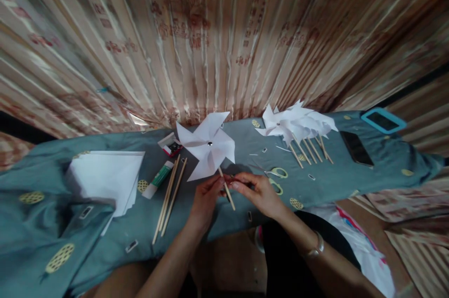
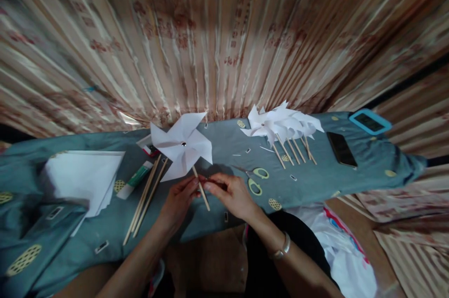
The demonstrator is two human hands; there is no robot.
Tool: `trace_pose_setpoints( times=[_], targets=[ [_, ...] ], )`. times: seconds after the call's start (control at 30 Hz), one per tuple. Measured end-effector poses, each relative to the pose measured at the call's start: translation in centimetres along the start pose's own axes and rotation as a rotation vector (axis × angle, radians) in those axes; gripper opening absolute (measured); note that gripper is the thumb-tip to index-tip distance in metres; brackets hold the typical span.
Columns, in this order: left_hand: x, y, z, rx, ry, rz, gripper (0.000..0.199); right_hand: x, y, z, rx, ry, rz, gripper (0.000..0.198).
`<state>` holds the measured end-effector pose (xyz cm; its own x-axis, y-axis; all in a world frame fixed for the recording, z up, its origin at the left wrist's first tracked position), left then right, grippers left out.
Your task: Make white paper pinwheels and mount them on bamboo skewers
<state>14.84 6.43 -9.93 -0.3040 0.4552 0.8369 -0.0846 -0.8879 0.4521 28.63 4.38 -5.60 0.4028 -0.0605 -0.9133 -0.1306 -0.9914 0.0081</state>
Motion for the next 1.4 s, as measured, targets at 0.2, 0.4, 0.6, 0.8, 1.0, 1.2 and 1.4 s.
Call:
trace_pose_setpoints(
  times=[0.2, 0.4, 0.6, 0.8, 1.0, 1.2, 1.4],
  targets=[
    [-0.7, 0.3, 0.5, -0.04, -0.088, 0.017, 0.041, 0.6, -3.3, -5.6, 0.348, -0.212, 0.034, 0.045],
    [-1.3, 0.7, 1.1, -0.097, -0.163, 0.007, 0.038, 1.3, -5.5, -6.0, 0.305, -0.289, 0.119, 0.046],
    [-0.6, 0.5, 0.9, -0.083, -0.192, 0.046, 0.036, 1.9, -5.0, -4.9, 0.291, -0.45, 0.223, 0.042],
    [-0.5, 0.5, 1.0, -0.075, -0.165, 0.06, 0.035, 1.1, -4.6, -4.4, 0.272, -0.508, 0.24, 0.041],
    [-0.1, 0.5, 1.0, -0.088, -0.208, 0.118, 0.031, 0.7, -3.9, -3.0, 0.197, -0.529, 0.264, 0.04],
    [0.1, 0.6, 1.1, -0.095, -0.214, 0.138, 0.031, 0.2, -3.1, -1.5, 0.106, -0.525, 0.269, 0.038],
    [0.1, 0.7, 1.0, -0.092, -0.207, 0.139, 0.028, -0.1, -2.8, -0.2, 0.058, -0.538, 0.271, 0.044]
  ],
)
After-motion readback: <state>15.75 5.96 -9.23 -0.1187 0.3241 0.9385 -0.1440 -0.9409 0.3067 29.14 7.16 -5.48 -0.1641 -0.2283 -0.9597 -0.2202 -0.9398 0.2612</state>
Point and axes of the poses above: each hand's wrist, its own y-axis away from the middle knuckle, its own z-axis out of the palm, x = y × z, the point moved 10 cm from there along -y, towards the middle knuckle, and after that the axes turned 10 degrees about x, right-handed, at the moved point
